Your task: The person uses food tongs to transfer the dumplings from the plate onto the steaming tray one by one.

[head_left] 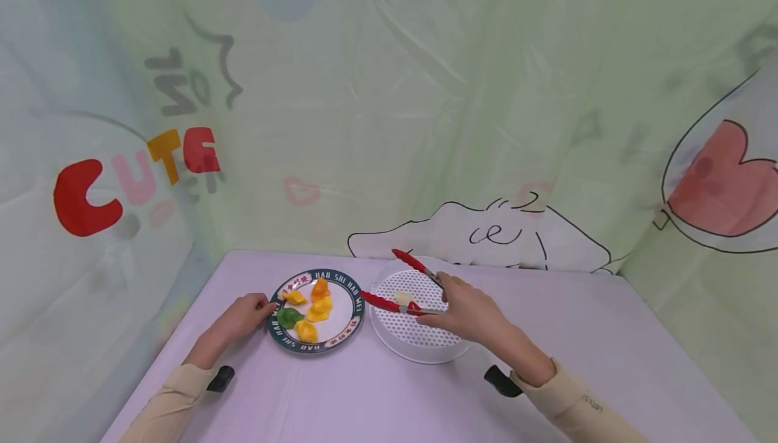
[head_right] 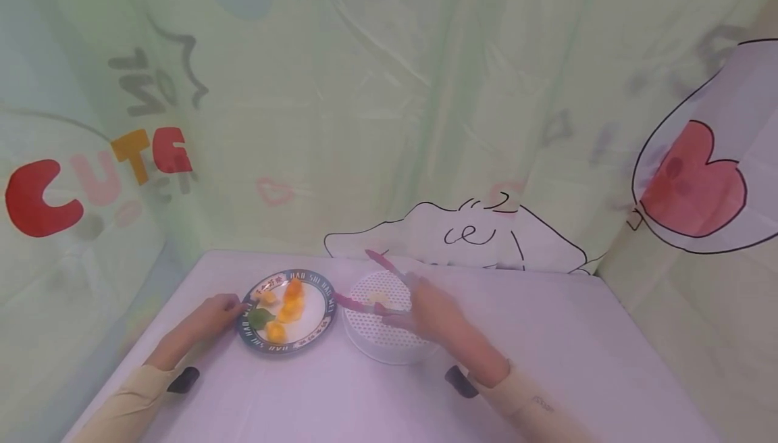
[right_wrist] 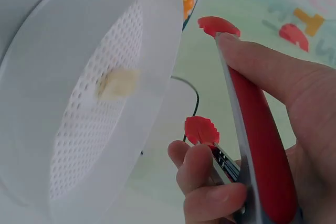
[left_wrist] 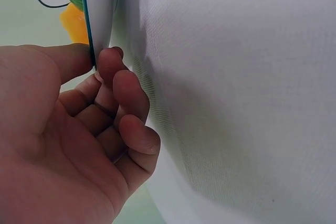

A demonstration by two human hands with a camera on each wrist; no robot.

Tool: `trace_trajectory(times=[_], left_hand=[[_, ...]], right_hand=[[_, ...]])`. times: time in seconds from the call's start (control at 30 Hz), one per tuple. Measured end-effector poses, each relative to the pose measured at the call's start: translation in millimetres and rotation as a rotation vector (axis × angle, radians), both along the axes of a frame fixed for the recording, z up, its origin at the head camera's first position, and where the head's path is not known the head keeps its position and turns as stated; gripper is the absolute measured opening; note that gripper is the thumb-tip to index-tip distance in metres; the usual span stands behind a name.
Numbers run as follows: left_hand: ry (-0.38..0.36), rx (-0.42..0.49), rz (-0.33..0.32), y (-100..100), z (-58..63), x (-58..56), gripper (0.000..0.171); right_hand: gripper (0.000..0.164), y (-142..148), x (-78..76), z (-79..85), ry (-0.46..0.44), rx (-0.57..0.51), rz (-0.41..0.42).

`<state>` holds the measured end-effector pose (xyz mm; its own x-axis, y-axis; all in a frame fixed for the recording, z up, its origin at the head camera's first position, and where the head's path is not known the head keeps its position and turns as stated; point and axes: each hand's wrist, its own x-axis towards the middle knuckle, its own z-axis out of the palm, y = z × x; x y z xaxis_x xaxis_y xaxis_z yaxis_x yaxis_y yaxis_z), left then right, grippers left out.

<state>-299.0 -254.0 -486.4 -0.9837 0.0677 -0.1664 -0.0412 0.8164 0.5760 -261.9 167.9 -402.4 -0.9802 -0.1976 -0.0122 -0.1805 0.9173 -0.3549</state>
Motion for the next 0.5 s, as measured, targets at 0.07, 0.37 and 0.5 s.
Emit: trace_trajectory(times=[0.07, 0.37, 0.5], left_hand=[[-0.006, 0.004, 0.006, 0, -0.2, 0.0, 0.022], [-0.015, 0.016, 0.011, 1, 2.0, 0.5, 0.023], [-0.014, 0.021, 0.008, 1, 1.0, -0.2, 0.022]], right_hand=[[0.097, -12, -2.5, -2.6, 0.001, -0.007, 0.012], [0.09, -58, -4.9, -8.4, 0.0, 0.067, 0.104], [0.083, -72, -7.9, -14.6, -0.018, 0.108, 0.151]])
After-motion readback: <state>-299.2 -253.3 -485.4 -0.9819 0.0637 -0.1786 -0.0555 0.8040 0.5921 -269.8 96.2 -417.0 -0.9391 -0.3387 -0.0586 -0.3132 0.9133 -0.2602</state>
